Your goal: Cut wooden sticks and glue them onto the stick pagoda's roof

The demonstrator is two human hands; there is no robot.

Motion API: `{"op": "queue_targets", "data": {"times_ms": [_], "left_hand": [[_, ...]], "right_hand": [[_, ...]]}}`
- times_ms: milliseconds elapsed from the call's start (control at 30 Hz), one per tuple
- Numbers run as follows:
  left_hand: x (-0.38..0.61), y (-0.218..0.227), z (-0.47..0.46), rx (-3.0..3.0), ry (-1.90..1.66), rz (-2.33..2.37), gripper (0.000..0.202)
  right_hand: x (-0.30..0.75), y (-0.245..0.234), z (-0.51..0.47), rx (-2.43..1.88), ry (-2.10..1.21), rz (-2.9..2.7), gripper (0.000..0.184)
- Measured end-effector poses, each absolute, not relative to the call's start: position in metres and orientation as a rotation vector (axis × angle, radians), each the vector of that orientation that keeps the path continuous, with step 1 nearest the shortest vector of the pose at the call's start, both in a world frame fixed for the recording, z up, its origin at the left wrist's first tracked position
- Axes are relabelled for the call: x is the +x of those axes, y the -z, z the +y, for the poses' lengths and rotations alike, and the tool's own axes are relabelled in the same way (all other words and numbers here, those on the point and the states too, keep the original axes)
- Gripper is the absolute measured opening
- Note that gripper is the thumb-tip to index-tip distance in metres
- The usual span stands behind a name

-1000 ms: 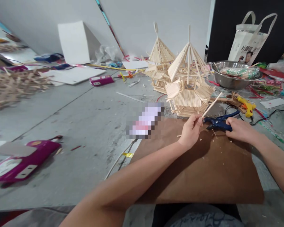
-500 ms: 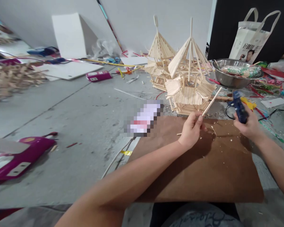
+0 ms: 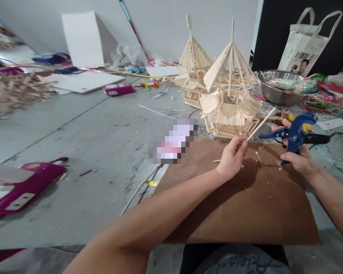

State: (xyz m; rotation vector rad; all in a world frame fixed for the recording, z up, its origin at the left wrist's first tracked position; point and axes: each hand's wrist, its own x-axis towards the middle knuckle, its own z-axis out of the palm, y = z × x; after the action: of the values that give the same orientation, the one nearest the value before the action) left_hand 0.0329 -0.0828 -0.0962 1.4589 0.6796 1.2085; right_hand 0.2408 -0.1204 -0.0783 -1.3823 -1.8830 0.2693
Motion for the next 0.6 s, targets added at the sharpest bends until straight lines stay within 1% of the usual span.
{"op": "queue_targets", "data": {"times_ms": [67,133,233,367,600], "left_hand": [[0.032,0.096,-0.081,1.466,-1.226,0.694,0.019],[0.032,0.095,-0.081,1.454,-1.230,0.719,0.019],[0.031,0.094,-0.081,1.419,-1.231,0.746,0.020],[0.032,0.094,-0.081,1.413,-1.224,0.753,0.021],[0.031,0.095,-0.082,1.408,-1.184,0.690,0.024]], "right_hand": [[0.236,0.073,-0.122,-1.320,-0.143,-1.930,0.051],[0.233,0.071,-0.121,-1.339,0.058,-1.944,0.054],[0.233,0.072,-0.117,-1.488,0.200,-1.941,0.050],[0.236,0.078,-0.111,-1.609,0.153,-2.011,0.046],[0.233,0.085,-0.110,-1.672,0.021,-2.131,0.052]]}}
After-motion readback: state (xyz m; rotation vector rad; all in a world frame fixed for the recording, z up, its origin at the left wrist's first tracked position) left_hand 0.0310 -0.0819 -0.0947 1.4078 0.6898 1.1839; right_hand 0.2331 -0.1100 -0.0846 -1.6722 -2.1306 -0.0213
